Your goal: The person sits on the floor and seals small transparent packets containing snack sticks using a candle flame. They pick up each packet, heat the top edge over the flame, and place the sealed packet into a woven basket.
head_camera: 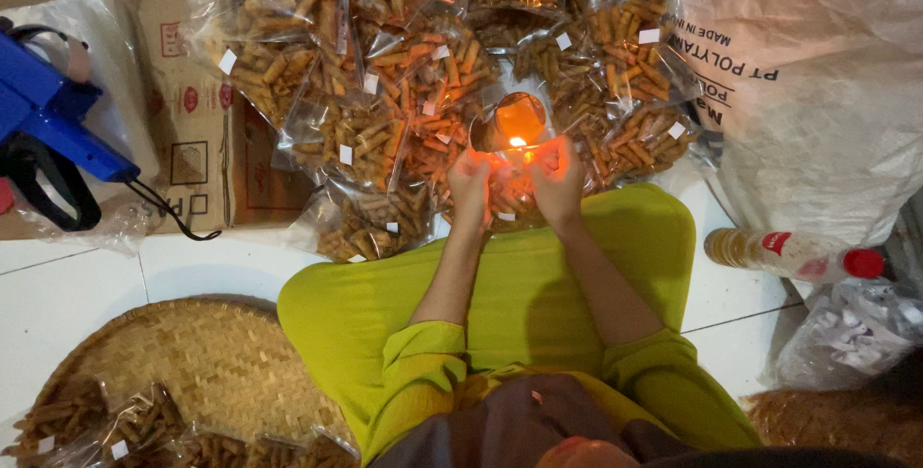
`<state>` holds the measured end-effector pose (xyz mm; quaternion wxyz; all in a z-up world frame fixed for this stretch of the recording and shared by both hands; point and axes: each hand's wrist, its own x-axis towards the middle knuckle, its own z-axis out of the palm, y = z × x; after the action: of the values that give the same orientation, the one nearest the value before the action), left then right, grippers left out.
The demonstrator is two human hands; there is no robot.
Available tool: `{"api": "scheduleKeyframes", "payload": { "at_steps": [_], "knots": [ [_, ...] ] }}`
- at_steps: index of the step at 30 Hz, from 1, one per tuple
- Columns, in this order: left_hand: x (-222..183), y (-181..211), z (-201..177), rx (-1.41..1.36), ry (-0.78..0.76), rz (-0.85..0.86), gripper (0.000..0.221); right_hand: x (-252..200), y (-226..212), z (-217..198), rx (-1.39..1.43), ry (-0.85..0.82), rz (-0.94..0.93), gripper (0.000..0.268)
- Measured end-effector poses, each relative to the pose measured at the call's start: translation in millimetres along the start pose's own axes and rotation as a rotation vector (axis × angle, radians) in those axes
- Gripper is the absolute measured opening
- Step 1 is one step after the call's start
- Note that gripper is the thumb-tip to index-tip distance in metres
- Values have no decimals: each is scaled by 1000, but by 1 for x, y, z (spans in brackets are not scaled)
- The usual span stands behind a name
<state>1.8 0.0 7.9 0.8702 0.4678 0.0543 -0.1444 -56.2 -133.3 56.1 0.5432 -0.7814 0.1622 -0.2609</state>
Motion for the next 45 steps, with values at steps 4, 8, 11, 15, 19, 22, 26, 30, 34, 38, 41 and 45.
{"api": "scheduleKeyframes", "payload": {
  "at_steps": [4, 8, 11, 15, 19, 22, 26, 30, 34, 38, 41, 45],
  "knots": [
    [-1, 0, 1, 11, 43, -7, 8, -2, 2, 3, -8, 26, 42, 18],
    [1, -4, -1, -3, 24, 53, 12, -2, 1, 5, -14, 46, 23, 19],
    [1, -7, -3, -8, 47, 25, 12, -2, 1, 6, 0, 47, 11, 19],
    [-1, -9, -2, -61, 48, 63, 15, -1, 2, 6, 6, 15, 9, 19],
    [-1, -12, -1, -117, 122, 52, 18, 0, 4, 8, -40, 40, -32, 19],
    [-2, -16, -2, -184, 149, 75, 21, -1, 4, 10, -54, 54, -67, 19],
    [-4, -15, -1, -195, 188, 120, 18, -3, 0, 12, -91, 85, -109, 19],
    [-8, -10, 4, -299, 220, 38, 12, -4, -3, 13, -86, 88, -110, 18],
    [-10, -11, 3, -305, 248, 65, 14, -4, -2, 13, -118, 86, -102, 19],
    [-9, -18, -2, -327, 301, 64, 15, -5, 3, 15, -77, 66, -77, 19],
    [-9, -20, -6, -329, 265, 121, 16, -7, 9, 16, -104, 64, -114, 19],
    [-13, -15, -6, -322, 306, 41, 15, -8, 17, 19, -74, 36, -7, 17]
  ]
}}
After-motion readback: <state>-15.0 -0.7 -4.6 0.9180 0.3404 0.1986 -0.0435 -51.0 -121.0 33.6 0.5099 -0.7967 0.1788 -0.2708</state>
